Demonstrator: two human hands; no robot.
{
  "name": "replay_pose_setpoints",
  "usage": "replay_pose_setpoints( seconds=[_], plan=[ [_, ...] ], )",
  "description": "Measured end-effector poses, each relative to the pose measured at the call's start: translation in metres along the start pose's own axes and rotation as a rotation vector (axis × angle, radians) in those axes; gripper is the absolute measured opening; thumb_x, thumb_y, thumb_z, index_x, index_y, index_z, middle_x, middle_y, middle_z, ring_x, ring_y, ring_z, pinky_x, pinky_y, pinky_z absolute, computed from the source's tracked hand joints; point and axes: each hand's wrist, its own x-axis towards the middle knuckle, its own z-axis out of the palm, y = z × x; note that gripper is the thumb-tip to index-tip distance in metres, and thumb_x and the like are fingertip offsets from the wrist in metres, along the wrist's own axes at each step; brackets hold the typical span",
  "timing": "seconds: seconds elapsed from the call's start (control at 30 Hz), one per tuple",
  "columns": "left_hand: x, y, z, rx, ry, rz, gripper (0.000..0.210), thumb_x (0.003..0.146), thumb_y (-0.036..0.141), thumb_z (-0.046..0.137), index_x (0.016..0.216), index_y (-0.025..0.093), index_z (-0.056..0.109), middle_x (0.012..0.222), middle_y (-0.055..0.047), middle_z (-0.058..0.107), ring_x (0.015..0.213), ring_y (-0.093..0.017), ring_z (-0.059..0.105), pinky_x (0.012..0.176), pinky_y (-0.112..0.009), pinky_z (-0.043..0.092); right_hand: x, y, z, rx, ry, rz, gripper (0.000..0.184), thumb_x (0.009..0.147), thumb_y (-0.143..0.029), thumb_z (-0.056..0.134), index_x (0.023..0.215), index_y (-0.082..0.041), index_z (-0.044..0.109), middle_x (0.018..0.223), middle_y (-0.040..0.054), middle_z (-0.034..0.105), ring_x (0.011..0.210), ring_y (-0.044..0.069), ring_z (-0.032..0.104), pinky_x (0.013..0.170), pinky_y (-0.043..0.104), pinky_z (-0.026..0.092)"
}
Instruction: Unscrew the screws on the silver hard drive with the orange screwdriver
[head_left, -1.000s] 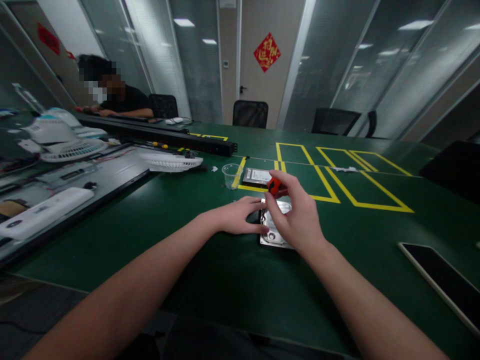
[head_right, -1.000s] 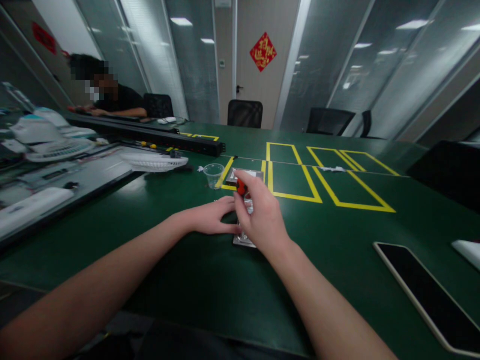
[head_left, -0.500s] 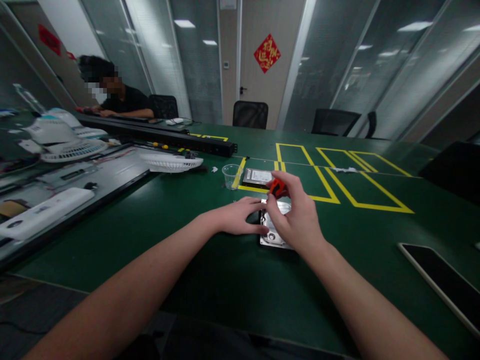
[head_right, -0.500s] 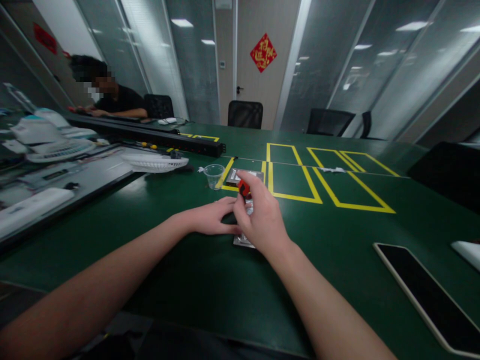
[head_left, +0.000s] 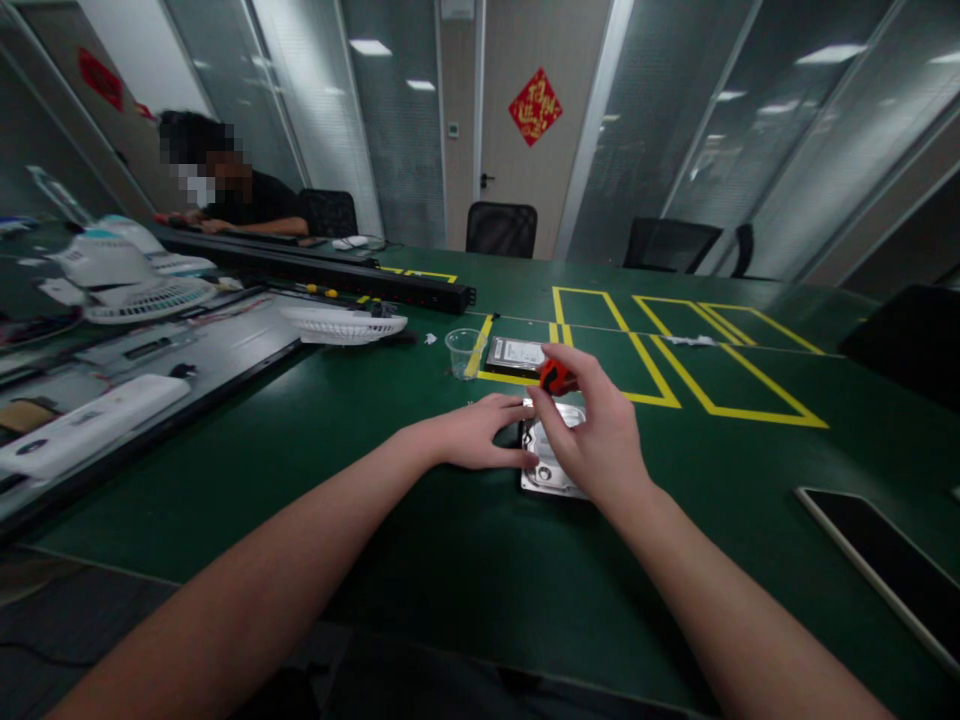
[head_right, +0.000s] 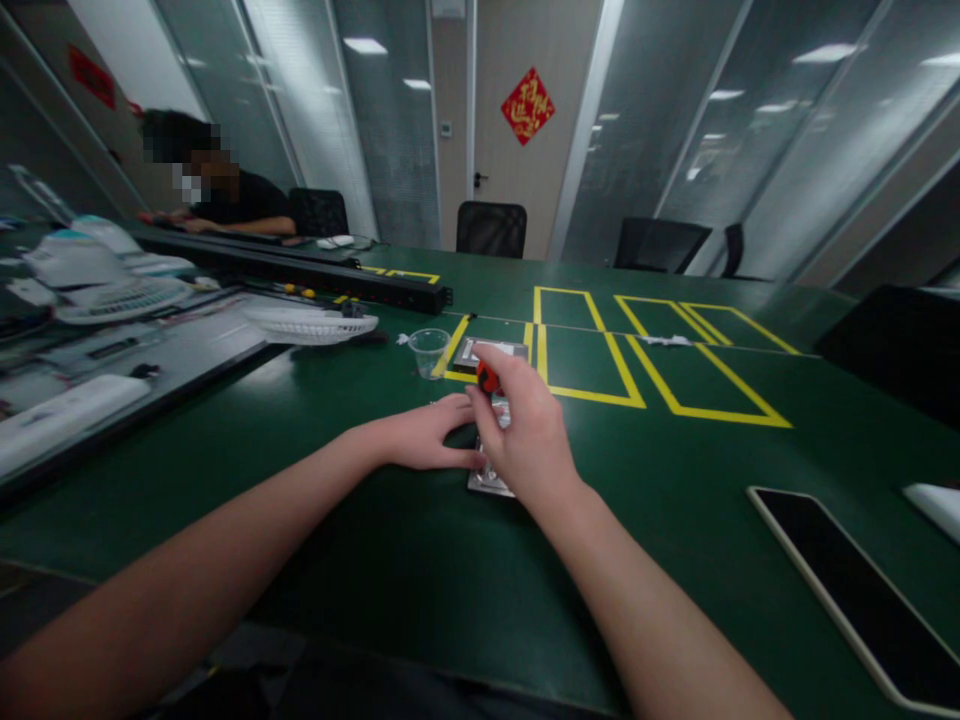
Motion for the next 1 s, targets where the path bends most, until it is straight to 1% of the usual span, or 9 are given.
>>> replay_pose_setpoints(
  seconds=[0.07,0.23,0.4,0.47,0.57,0.67,0.8,0.93,1.0],
  plan=[
    [-0.0002,0.0005,-0.0005,0.007,-0.008,-0.011,0.101,0.114,0.089,0.086,0.191,0.026,0.066,0.204,-0.025,0.058,0.193,-0.054,0.05,0.158,-0.077,0.043,0.0,-0.0001,0.0008,0.002,0.01,-0.001,0.051,0.118,-0.018,0.076,0.167,-0.034,0.074,0.149,0.0121,0.092,0.124,0.035,0.092,0.111,0.058,0.081],
    [-0.0008,-0.0005,-0.0007,0.024,-0.002,-0.004,0.102,0.114,0.093,0.083,0.189,0.025,0.068,0.201,-0.023,0.062,0.193,-0.051,0.052,0.16,-0.069,0.042,0.001,-0.0013,0.0005,0.008,0.017,-0.028,0.052,0.119,-0.014,0.072,0.167,-0.032,0.073,0.152,0.0139,0.09,0.133,0.035,0.09,0.113,0.058,0.081],
    [-0.0005,-0.0034,0.0003,0.007,-0.013,-0.002,0.104,0.114,0.093,0.082,0.19,0.024,0.066,0.202,-0.024,0.06,0.194,-0.052,0.049,0.16,-0.075,0.04,0.0011,-0.0013,0.0003,0.03,0.01,-0.006,0.053,0.119,-0.014,0.071,0.169,-0.032,0.073,0.15,0.0139,0.089,0.131,0.036,0.089,0.113,0.06,0.08],
    [-0.0004,-0.0033,0.0006,0.001,-0.013,-0.014,0.105,0.114,0.092,0.084,0.191,0.023,0.065,0.204,-0.026,0.057,0.195,-0.053,0.047,0.161,-0.077,0.039,0.0003,-0.0005,0.0008,0.046,0.008,0.001,0.055,0.119,-0.015,0.071,0.171,-0.031,0.071,0.152,0.0145,0.089,0.13,0.036,0.09,0.115,0.061,0.08],
    [-0.0003,-0.0022,0.001,-0.003,-0.007,-0.041,0.109,0.112,0.092,0.086,0.194,0.024,0.063,0.209,-0.026,0.049,0.196,-0.055,0.046,0.161,-0.076,0.039,-0.0014,0.0009,0.0015,0.052,-0.002,0.011,0.057,0.119,-0.016,0.07,0.174,-0.031,0.068,0.154,0.0152,0.088,0.131,0.036,0.091,0.115,0.06,0.081],
    [-0.0001,-0.0019,0.0013,-0.004,0.0,-0.031,0.106,0.112,0.091,0.088,0.194,0.029,0.063,0.209,-0.022,0.051,0.196,-0.054,0.047,0.16,-0.074,0.042,-0.0037,0.0021,0.0023,0.049,0.003,0.025,0.058,0.12,-0.019,0.068,0.177,-0.032,0.063,0.157,0.0165,0.087,0.133,0.036,0.091,0.113,0.06,0.081],
    [0.0,-0.0022,0.001,-0.006,-0.003,-0.013,0.104,0.113,0.088,0.089,0.195,0.031,0.062,0.208,-0.02,0.054,0.196,-0.053,0.047,0.161,-0.075,0.04,-0.0056,0.0027,0.0028,0.055,-0.002,0.059,0.058,0.12,-0.02,0.067,0.176,-0.031,0.059,0.156,0.0177,0.086,0.127,0.036,0.092,0.11,0.06,0.081],
    [-0.0002,-0.0007,-0.0002,-0.004,-0.005,-0.031,0.104,0.112,0.088,0.09,0.195,0.031,0.063,0.208,-0.02,0.053,0.196,-0.054,0.046,0.161,-0.076,0.04,-0.004,0.0013,0.0018,0.035,0.0,0.038,0.054,0.118,-0.02,0.069,0.17,-0.032,0.062,0.15,0.0153,0.087,0.122,0.034,0.091,0.107,0.058,0.08],
    [-0.0002,0.0004,-0.0005,-0.006,-0.005,-0.036,0.103,0.112,0.086,0.091,0.194,0.03,0.064,0.208,-0.02,0.053,0.195,-0.055,0.048,0.161,-0.075,0.041,-0.0024,0.0005,0.0011,0.02,0.004,0.019,0.052,0.118,-0.021,0.071,0.168,-0.032,0.064,0.148,0.0143,0.088,0.115,0.032,0.089,0.102,0.056,0.08]
  ],
)
